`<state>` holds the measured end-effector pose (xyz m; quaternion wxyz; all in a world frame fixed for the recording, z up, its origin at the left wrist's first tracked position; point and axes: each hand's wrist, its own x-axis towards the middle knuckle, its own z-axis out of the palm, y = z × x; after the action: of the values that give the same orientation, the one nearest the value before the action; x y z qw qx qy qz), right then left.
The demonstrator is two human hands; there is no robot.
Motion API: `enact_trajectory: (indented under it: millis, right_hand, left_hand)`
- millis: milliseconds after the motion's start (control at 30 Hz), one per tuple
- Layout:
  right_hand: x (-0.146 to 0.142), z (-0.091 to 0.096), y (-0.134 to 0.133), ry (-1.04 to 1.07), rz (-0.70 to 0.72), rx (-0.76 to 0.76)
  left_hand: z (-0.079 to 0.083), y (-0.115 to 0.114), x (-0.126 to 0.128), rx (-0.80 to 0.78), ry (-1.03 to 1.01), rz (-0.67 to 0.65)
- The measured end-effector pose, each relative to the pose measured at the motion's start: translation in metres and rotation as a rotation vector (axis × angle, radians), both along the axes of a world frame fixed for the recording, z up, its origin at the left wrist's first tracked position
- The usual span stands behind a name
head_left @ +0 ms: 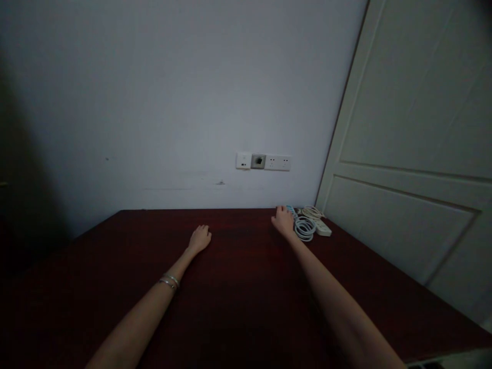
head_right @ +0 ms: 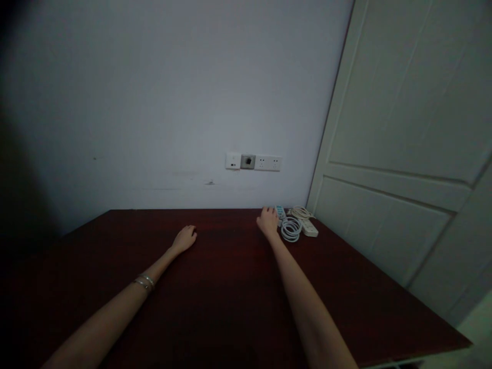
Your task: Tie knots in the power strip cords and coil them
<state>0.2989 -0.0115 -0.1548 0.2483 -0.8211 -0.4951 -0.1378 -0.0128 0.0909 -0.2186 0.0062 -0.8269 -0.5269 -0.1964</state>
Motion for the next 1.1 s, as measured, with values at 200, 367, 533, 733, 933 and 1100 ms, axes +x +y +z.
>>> enact_trajectory:
  millis: [200,367,533,733,933,1100]
  right_hand:
    - [0.068,-0.001,-0.018,0.012,-0.18,-0.119]
    - [0.096,-0.006,-0.009,0.003,-0.207,-0.199]
    - [0.106,-0.018,-0.002,-0.014,-0.238,-0.225]
    - [0.112,-0.03,0.01,0.015,-0.301,-0.238]
    - [0.119,-0.029,0.022,0.118,-0.331,-0.271]
    - [0.117,-0.03,0.025,0.166,-0.365,-0.257]
  left_hand:
    - [0.001,-0.003,0.003,0.016,0.019,0.011]
    - [-0.002,-0.005,0.004,0.01,0.036,0.017]
    - [-0.005,-0.005,0.003,-0.003,0.043,0.035]
    - [-0.006,-0.004,0.004,-0.01,0.043,0.037]
    - [-0.007,-0.003,0.003,-0.019,0.035,0.044]
    - [-0.008,-0.003,0.002,-0.034,-0.002,0.038]
